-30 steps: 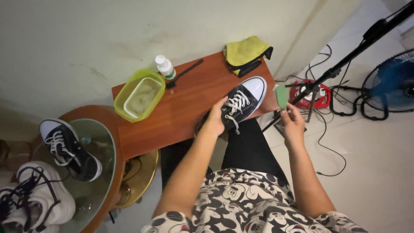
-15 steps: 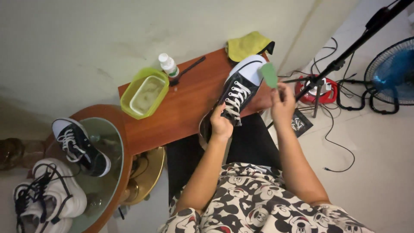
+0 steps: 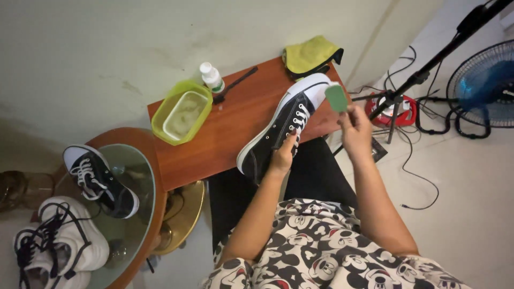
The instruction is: The person scrubs a black canvas sneaker with a green brush, repeatedly dipping the brush into a small container of liquid. They clean the upper, toe, and sole areas, then place the shoe on a glass table next to other shoes.
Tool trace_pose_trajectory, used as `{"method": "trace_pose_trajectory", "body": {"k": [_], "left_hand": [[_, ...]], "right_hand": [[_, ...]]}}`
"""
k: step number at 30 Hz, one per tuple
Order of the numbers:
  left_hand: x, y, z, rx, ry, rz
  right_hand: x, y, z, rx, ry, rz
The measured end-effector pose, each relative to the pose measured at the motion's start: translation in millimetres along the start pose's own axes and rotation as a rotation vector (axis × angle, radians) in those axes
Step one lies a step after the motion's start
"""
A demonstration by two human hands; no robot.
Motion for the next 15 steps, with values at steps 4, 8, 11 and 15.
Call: {"method": "trace_pose_trajectory", "body": {"k": [4, 8, 11, 15], "left_hand": [[-19.7, -11.2, 0.8, -0.055, 0.098, 0.096], [-79.3, -36.3, 4.2, 0.129, -0.206, -0.073], [-61.5, -23.8, -1.0, 0.172, -0.292, -0.164], [-81.9, -10.0, 11.6, 0.102, -0.334, -0.195]], "right_hand": [[-20.9, 33.6, -26.6, -0.096, -0.082, -0.122], [4.4, 21.7, -7.8, 0.027, -0.422, -0.425], [4.7, 34.5, -24.5, 0.006, -0.376, -0.395], [40.3, 30.8, 13.9, 0.074, -0.428, -0.366]]}}
Point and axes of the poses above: each hand's wrist, its own z-axis towards the middle knuckle, its own y-axis out of the palm, x = y × z, the point moved 8 cm from there along z, towards the middle knuckle, and after that the axes turned 15 degrees about x, right-handed, at the moved point
